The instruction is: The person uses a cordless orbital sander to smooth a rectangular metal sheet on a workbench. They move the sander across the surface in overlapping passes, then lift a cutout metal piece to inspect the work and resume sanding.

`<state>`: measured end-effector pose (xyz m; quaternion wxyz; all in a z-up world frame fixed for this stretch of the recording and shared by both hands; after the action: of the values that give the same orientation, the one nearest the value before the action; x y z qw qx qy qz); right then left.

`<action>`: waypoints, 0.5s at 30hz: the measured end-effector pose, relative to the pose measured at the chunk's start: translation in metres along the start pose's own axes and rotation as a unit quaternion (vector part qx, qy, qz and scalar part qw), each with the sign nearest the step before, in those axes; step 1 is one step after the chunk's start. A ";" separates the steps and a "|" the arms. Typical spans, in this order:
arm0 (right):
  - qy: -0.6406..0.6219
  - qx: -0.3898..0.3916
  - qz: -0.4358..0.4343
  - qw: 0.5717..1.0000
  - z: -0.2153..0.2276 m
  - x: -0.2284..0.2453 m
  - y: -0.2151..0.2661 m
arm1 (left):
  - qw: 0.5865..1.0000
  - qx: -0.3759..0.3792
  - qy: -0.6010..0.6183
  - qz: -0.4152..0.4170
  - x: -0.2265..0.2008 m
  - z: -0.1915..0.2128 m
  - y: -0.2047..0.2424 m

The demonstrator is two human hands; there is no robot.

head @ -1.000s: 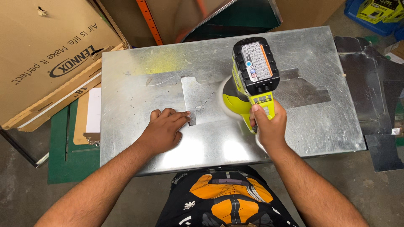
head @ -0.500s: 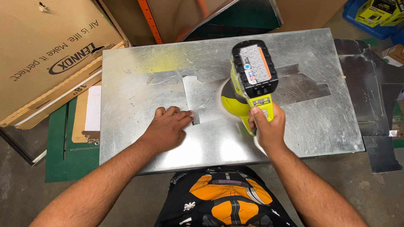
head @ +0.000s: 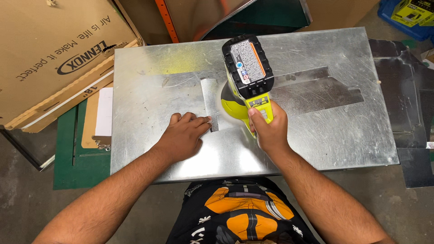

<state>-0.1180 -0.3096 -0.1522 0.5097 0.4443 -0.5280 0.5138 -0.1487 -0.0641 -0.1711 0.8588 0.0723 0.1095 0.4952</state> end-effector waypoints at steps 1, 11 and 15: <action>-0.001 0.001 0.001 1.000 0.000 -0.002 -0.002 | 1.000 0.000 -0.001 0.001 0.000 0.000 0.000; 0.009 -0.006 0.004 1.000 0.010 -0.002 -0.004 | 1.000 0.011 0.005 0.006 -0.004 0.006 0.000; 0.021 -0.013 0.006 1.000 0.022 -0.008 -0.003 | 1.000 0.008 0.002 0.006 -0.004 0.007 -0.001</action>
<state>-0.1166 -0.3323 -0.1590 0.5233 0.4238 -0.5266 0.5189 -0.1484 -0.0683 -0.1635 0.8550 0.0791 0.1145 0.4996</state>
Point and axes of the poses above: each hand's wrist, its own y-axis away from the middle knuckle, its own z-axis out of the back of the hand, x = y × z, the point moved 2 cm from there along -y, towards the middle knuckle, and after that the axes turned 4 degrees about -x, right-handed, at the moved point
